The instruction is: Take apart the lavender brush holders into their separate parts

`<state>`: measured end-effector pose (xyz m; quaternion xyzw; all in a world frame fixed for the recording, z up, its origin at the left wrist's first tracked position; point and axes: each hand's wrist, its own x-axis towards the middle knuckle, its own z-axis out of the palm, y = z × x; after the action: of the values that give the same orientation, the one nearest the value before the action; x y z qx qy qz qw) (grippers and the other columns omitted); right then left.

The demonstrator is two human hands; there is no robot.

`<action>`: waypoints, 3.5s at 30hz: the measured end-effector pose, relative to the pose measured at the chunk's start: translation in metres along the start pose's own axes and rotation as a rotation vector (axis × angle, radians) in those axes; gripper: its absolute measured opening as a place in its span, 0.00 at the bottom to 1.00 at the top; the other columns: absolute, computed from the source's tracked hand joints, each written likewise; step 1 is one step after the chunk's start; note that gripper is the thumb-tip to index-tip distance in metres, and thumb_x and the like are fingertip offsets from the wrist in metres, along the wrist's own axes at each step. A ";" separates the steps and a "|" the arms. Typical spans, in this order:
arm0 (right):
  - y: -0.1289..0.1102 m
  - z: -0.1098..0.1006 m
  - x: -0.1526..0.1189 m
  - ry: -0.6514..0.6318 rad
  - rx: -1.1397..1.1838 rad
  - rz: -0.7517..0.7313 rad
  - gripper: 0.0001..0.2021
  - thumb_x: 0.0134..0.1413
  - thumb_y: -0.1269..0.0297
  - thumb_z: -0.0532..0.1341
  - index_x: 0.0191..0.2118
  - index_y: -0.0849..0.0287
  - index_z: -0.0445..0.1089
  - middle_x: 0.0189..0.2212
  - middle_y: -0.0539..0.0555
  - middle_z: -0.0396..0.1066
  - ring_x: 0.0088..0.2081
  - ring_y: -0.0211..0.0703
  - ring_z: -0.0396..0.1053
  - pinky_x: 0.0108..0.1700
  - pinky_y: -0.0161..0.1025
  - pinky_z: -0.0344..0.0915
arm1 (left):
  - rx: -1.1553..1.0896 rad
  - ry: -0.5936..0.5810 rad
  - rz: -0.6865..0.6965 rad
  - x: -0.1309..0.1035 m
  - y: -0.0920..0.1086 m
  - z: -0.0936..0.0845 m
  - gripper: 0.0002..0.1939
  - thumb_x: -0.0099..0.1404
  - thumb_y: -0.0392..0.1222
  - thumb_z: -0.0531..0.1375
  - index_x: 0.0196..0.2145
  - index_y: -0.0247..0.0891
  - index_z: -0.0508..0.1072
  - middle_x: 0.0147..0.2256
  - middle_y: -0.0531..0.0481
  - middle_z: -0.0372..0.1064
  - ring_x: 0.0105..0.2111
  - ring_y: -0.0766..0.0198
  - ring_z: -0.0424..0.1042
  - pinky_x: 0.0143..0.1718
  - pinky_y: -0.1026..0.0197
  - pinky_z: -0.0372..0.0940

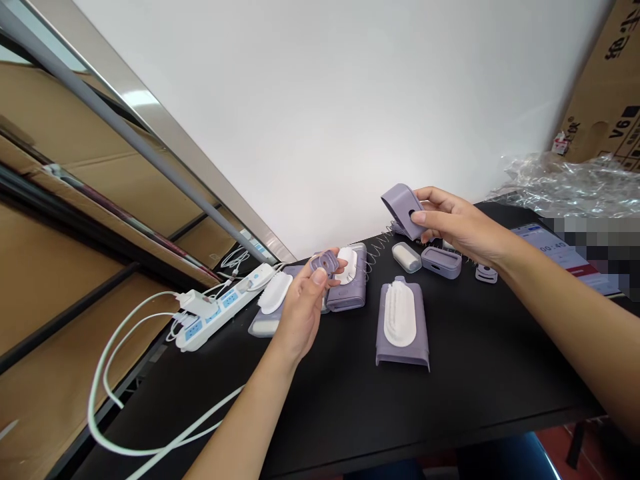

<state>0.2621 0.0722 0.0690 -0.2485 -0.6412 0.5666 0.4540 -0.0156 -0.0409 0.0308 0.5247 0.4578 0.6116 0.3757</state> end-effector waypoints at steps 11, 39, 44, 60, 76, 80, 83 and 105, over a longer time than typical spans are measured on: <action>0.003 -0.001 0.006 0.228 0.038 0.104 0.10 0.61 0.54 0.70 0.41 0.53 0.75 0.36 0.51 0.76 0.36 0.41 0.73 0.36 0.37 0.67 | 0.259 -0.028 0.042 0.003 -0.003 0.000 0.37 0.62 0.60 0.71 0.64 0.44 0.72 0.57 0.42 0.75 0.60 0.49 0.71 0.54 0.55 0.67; 0.000 0.027 -0.002 0.162 0.084 0.214 0.14 0.60 0.54 0.70 0.45 0.53 0.69 0.38 0.51 0.80 0.35 0.41 0.77 0.32 0.34 0.65 | 0.552 -0.076 0.153 0.031 -0.007 0.052 0.28 0.74 0.61 0.58 0.62 0.41 0.73 0.47 0.45 0.78 0.49 0.54 0.75 0.54 0.52 0.65; 0.007 0.072 -0.026 -0.208 0.171 0.222 0.20 0.52 0.60 0.76 0.47 0.54 0.69 0.40 0.49 0.79 0.42 0.42 0.77 0.45 0.38 0.70 | 0.252 0.039 0.123 -0.009 -0.015 0.018 0.22 0.70 0.65 0.61 0.41 0.43 0.75 0.32 0.51 0.71 0.34 0.59 0.71 0.40 0.58 0.66; 0.002 0.070 -0.031 -0.233 0.168 0.196 0.18 0.60 0.54 0.71 0.50 0.53 0.69 0.40 0.51 0.76 0.40 0.43 0.73 0.43 0.40 0.66 | 0.179 0.128 0.181 -0.015 0.004 0.007 0.24 0.71 0.55 0.55 0.20 0.43 0.60 0.22 0.52 0.54 0.26 0.60 0.55 0.30 0.55 0.54; 0.009 -0.010 0.002 0.339 -0.943 0.010 0.25 0.66 0.48 0.61 0.63 0.52 0.72 0.54 0.60 0.78 0.49 0.59 0.74 0.51 0.52 0.67 | 0.317 0.055 0.140 -0.020 -0.004 0.010 0.24 0.71 0.59 0.56 0.22 0.44 0.69 0.22 0.51 0.62 0.26 0.58 0.62 0.31 0.55 0.57; 0.022 -0.035 0.009 0.305 -1.270 0.105 0.25 0.66 0.53 0.58 0.64 0.57 0.71 0.57 0.65 0.76 0.55 0.66 0.73 0.55 0.54 0.67 | 0.300 0.035 0.134 -0.021 -0.002 0.011 0.24 0.71 0.58 0.56 0.22 0.43 0.71 0.22 0.50 0.63 0.27 0.58 0.62 0.31 0.55 0.58; 0.029 -0.045 0.012 0.321 -1.334 0.163 0.26 0.65 0.55 0.57 0.65 0.59 0.69 0.58 0.68 0.74 0.57 0.68 0.72 0.55 0.55 0.67 | 0.258 0.007 0.126 -0.021 -0.002 0.010 0.23 0.71 0.57 0.57 0.22 0.43 0.71 0.22 0.50 0.63 0.27 0.58 0.63 0.31 0.56 0.58; 0.007 0.071 -0.037 -0.214 -1.085 -0.666 0.18 0.74 0.53 0.55 0.53 0.60 0.76 0.38 0.59 0.80 0.40 0.53 0.74 0.44 0.48 0.64 | 0.287 -0.174 0.092 -0.024 0.002 0.015 0.25 0.72 0.59 0.59 0.23 0.42 0.72 0.23 0.51 0.65 0.25 0.62 0.64 0.29 0.58 0.60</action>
<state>0.2167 0.0079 0.0549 -0.1725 -0.9210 0.0123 0.3490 0.0028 -0.0614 0.0260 0.6442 0.4818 0.5086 0.3069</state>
